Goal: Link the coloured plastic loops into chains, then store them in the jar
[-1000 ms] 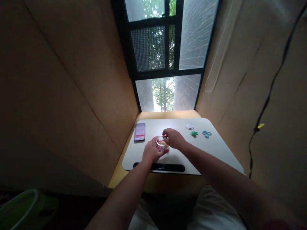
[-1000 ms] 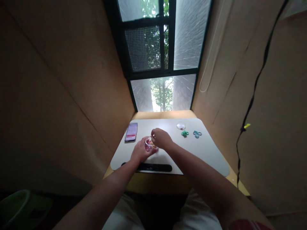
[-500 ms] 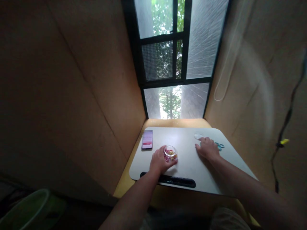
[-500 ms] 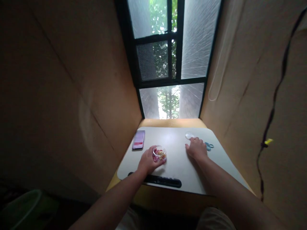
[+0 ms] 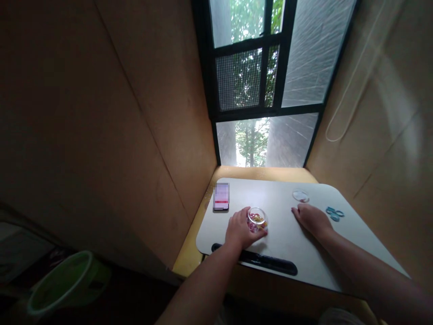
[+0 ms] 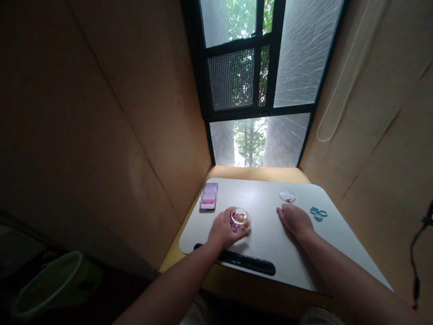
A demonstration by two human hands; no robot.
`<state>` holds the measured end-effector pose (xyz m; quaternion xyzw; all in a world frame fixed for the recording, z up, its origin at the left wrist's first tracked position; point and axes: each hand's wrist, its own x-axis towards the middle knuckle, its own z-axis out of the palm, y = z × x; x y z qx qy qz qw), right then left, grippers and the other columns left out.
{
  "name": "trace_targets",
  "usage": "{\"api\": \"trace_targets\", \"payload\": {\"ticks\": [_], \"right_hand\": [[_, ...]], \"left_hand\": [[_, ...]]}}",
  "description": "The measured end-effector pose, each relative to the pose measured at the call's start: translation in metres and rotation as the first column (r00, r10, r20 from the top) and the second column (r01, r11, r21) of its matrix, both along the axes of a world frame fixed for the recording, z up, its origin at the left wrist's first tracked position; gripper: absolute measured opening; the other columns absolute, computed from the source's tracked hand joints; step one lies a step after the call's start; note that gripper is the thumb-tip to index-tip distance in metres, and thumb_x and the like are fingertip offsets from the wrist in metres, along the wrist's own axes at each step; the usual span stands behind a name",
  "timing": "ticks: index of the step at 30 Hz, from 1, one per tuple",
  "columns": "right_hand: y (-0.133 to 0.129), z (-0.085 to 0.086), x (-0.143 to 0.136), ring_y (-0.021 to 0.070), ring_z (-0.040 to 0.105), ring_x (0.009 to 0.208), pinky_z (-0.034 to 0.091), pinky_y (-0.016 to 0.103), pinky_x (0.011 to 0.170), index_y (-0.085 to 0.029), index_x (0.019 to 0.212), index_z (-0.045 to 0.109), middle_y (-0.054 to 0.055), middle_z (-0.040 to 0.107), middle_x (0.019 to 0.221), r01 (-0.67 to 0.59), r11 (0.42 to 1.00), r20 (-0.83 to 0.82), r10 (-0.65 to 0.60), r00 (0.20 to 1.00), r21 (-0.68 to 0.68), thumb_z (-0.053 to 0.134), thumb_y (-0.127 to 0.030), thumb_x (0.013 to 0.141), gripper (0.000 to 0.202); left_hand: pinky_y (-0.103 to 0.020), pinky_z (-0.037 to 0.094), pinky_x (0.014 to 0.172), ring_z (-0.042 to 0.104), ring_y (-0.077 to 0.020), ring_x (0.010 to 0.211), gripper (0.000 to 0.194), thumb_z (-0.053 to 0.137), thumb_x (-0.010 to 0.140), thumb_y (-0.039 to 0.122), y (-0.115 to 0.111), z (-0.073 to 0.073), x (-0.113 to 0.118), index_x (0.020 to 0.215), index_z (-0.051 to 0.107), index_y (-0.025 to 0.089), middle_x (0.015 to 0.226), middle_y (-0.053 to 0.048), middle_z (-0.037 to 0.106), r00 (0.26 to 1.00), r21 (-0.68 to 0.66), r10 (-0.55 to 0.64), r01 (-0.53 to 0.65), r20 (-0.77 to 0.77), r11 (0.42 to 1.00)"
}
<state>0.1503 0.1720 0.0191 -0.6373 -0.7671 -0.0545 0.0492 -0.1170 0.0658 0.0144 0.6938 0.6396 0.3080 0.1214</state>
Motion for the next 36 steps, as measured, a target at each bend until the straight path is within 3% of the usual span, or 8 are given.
{"api": "trace_targets", "payload": {"ticks": [5, 8, 12, 16, 21, 28, 36], "right_hand": [[0.002, -0.003, 0.000, 0.0241, 0.068, 0.071, 0.034, 0.031, 0.060, -0.015, 0.077, 0.068, 0.014, 0.073, 0.080, -0.058, 0.998, -0.024, 0.057, 0.998, -0.031, 0.040, -0.040, 0.100, 0.044], [0.001, 0.004, -0.015, 0.0204, 0.062, 0.062, 0.033, 0.029, 0.059, -0.018, 0.067, 0.063, 0.011, 0.070, 0.070, -0.065, 0.998, -0.174, 0.067, 0.982, 0.016, 0.042, -0.041, 0.098, 0.044], [-0.009, 0.032, -0.062, 0.0154, 0.049, 0.049, 0.030, 0.029, 0.056, -0.021, 0.055, 0.052, 0.005, 0.060, 0.054, -0.135, 0.971, -0.397, 0.204, 0.895, 0.195, 0.040, -0.047, 0.097, 0.052], [-0.029, 0.061, -0.115, 0.0143, 0.047, 0.052, 0.028, 0.029, 0.057, -0.019, 0.059, 0.056, 0.005, 0.060, 0.057, -0.322, 0.889, -0.310, 0.422, 0.852, 0.325, 0.036, -0.046, 0.101, 0.053], [-0.047, 0.065, -0.145, 0.0148, 0.055, 0.063, 0.028, 0.028, 0.059, -0.016, 0.073, 0.066, 0.006, 0.067, 0.073, -0.517, 0.836, -0.098, 0.539, 0.837, 0.183, 0.048, -0.033, 0.099, 0.036], [-0.047, 0.052, -0.148, 0.0155, 0.062, 0.073, 0.033, 0.026, 0.063, -0.016, 0.083, 0.071, 0.007, 0.070, 0.081, -0.582, 0.812, -0.060, 0.583, 0.810, 0.037, 0.050, -0.026, 0.097, 0.027], [-0.038, 0.056, -0.147, 0.0153, 0.062, 0.070, 0.033, 0.027, 0.062, -0.015, 0.078, 0.070, 0.006, 0.070, 0.078, -0.625, 0.781, -0.072, 0.622, 0.779, -0.009, 0.053, -0.028, 0.097, 0.029]], "left_hand": [[-0.044, 0.042, 0.101, 0.055, -0.0302, 0.114, 0.091, 0.077, 0.063, 0.066, 0.000, -0.002, 0.000, 0.137, 0.045, 0.024, 0.129, -0.009, 0.060, 1.000, 0.002, 0.012, -0.012, 0.009, 1.000], [-0.044, 0.041, 0.102, 0.055, -0.0306, 0.115, 0.092, 0.077, 0.063, 0.066, 0.001, -0.003, 0.000, 0.137, 0.045, 0.023, 0.130, -0.009, 0.059, 1.000, 0.006, 0.010, -0.010, 0.011, 1.000], [-0.045, 0.041, 0.104, 0.054, -0.0310, 0.116, 0.094, 0.077, 0.062, 0.067, 0.001, -0.003, 0.000, 0.137, 0.044, 0.023, 0.131, -0.010, 0.059, 1.000, 0.005, 0.007, -0.007, 0.010, 1.000], [-0.045, 0.042, 0.101, 0.055, -0.0313, 0.115, 0.091, 0.076, 0.064, 0.067, 0.002, -0.002, 0.000, 0.137, 0.044, 0.022, 0.130, -0.010, 0.059, 1.000, 0.000, 0.015, -0.015, 0.001, 1.000], [-0.044, 0.046, 0.091, 0.059, -0.0322, 0.104, 0.075, 0.075, 0.064, 0.066, 0.002, -0.001, 0.002, 0.118, 0.056, 0.018, 0.109, -0.011, 0.066, 0.998, 0.011, 0.035, -0.035, -0.046, 0.999], [-0.042, 0.047, 0.087, 0.061, -0.0315, 0.100, 0.059, 0.070, 0.070, 0.063, 0.003, 0.011, 0.005, 0.111, 0.063, 0.021, 0.102, -0.010, 0.068, 0.997, -0.007, -0.003, 0.003, -0.076, 1.000], [-0.045, 0.049, 0.090, 0.059, -0.0325, 0.104, 0.066, 0.078, 0.061, 0.064, 0.002, 0.010, 0.002, 0.111, 0.062, 0.023, 0.108, -0.009, 0.067, 0.999, -0.044, -0.017, 0.015, -0.046, 0.999]]}}
